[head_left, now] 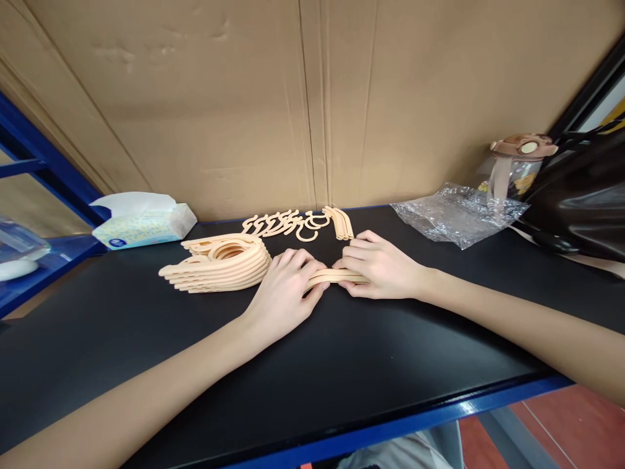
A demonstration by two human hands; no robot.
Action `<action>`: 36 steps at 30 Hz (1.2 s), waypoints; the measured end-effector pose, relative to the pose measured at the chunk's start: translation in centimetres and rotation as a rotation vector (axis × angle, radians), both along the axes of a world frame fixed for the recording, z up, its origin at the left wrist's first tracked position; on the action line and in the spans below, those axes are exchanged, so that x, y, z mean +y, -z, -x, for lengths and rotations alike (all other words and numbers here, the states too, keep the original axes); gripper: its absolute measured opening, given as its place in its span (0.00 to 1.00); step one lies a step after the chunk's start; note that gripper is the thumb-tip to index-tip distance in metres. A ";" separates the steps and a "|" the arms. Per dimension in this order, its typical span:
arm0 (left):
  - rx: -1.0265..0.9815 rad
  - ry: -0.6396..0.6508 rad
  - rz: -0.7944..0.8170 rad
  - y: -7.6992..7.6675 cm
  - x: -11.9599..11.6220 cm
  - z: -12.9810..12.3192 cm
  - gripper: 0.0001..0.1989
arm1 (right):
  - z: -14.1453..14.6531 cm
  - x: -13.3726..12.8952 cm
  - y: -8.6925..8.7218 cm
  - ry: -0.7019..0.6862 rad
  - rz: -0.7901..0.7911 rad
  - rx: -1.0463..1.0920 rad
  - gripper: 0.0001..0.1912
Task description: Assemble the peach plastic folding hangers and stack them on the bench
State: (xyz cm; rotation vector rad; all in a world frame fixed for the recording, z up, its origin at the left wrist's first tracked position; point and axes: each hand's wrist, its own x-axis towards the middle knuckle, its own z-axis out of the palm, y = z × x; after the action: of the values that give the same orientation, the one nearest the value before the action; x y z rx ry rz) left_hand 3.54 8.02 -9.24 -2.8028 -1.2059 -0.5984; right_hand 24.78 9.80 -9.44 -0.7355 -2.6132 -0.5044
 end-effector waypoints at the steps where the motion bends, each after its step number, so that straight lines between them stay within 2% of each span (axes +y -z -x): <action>1: -0.002 0.001 0.003 0.0 0.0 0.0 0.08 | 0.0 0.0 0.0 0.003 0.013 0.006 0.12; 25: 0.005 0.000 0.043 -0.5 -0.4 -0.1 0.06 | 0.0 -0.2 -0.5 0.005 0.224 0.012 0.13; 36: 0.012 -0.006 0.034 -0.4 -0.3 -0.1 0.06 | -0.1 -0.1 -0.4 -0.017 0.272 0.041 0.13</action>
State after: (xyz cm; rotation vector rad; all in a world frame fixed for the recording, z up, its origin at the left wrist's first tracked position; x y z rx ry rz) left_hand 3.60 7.72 -8.87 -2.8256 -1.2340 -0.5652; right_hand 24.93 9.72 -9.09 -0.7958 -2.6767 -0.1274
